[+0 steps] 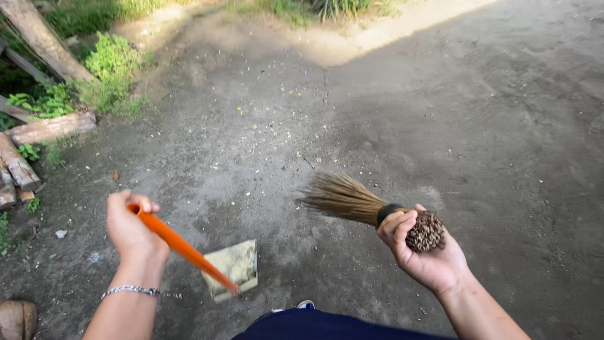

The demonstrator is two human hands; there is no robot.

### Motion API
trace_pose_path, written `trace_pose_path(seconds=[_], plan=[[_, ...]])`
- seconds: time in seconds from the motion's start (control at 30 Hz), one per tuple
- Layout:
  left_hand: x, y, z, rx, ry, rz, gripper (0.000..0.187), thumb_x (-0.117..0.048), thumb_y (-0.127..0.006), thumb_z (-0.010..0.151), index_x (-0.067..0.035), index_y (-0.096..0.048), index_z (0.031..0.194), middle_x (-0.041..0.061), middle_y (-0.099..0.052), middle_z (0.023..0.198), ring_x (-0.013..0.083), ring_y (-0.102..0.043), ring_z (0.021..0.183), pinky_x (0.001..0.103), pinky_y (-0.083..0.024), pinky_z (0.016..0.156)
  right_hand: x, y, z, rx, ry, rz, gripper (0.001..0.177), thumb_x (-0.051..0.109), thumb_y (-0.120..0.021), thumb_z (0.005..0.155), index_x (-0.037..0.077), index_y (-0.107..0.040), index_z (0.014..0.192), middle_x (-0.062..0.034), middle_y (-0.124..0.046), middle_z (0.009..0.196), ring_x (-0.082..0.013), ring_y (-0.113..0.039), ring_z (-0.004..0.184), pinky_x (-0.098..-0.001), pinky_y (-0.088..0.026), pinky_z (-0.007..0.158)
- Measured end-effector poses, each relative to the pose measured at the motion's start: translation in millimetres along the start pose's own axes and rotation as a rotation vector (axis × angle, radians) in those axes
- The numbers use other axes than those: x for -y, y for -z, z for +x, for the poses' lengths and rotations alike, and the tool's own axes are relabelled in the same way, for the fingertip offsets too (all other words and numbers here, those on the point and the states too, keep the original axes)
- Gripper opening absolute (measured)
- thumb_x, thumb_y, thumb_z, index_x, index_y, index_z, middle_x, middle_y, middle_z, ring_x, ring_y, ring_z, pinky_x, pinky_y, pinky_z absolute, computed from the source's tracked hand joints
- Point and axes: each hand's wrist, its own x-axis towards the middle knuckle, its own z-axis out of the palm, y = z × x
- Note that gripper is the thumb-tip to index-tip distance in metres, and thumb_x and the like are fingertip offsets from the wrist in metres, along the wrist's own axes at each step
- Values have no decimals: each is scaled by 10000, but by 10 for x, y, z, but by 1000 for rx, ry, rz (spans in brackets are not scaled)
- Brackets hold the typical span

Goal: The person sweeps dirt and leaves from the ground into a dustpan using a hand broom made of sticks.

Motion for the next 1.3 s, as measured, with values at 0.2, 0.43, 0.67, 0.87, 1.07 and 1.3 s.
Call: trace_pose_path(seconds=[0.2,0.43,0.67,0.87,1.07,1.3], plan=[[607,-496,385,183,112,781,351,-201,-807,911,-77,-541,719,-41,-426,728,115,-344,713,311,-265,620,487,-879,681,-39,-68,-28,250,143,-692,853,-26,-537,952,-98,-566,807,-194,-645,700,-386,-624,661],[1476,-710,718,235,124,841,274,-37,-752,860,-72,-523,713,-40,-542,751,79,-490,732,269,-408,658,1168,-1833,1573,-176,-127,-82,228,143,-693,827,-14,-556,919,-92,-569,819,-205,-625,729,-339,-629,631],[2018,-1280,1013,137,66,834,248,-40,-736,884,-83,-532,748,-47,-521,752,67,-449,710,271,-406,627,1460,-2641,2221,-279,-194,-129,256,138,-693,815,-41,-550,931,-110,-566,827,-223,-620,723,-343,-627,634],[2257,-1736,1529,137,72,794,242,-60,-738,883,-82,-536,752,-47,-514,725,70,-443,669,275,-381,575,1509,-2969,2831,-286,-183,-111,254,143,-679,841,-47,-554,955,-102,-581,819,-215,-633,720,-340,-628,641],[2333,-1722,1961,138,108,1031,280,-131,-790,869,-68,-555,729,-15,-541,670,87,-473,628,291,-416,551,1598,-3248,3363,-327,-186,-149,270,165,-687,850,-46,-548,945,-104,-571,817,-211,-628,713,-335,-624,633],[2605,-1722,2027,145,-37,1044,368,-198,-829,869,-51,-525,722,-16,-524,712,78,-459,683,264,-424,597,1951,-3590,3955,-409,-297,-255,197,168,-676,869,10,-566,909,-79,-579,830,-192,-637,730,-339,-624,679]])
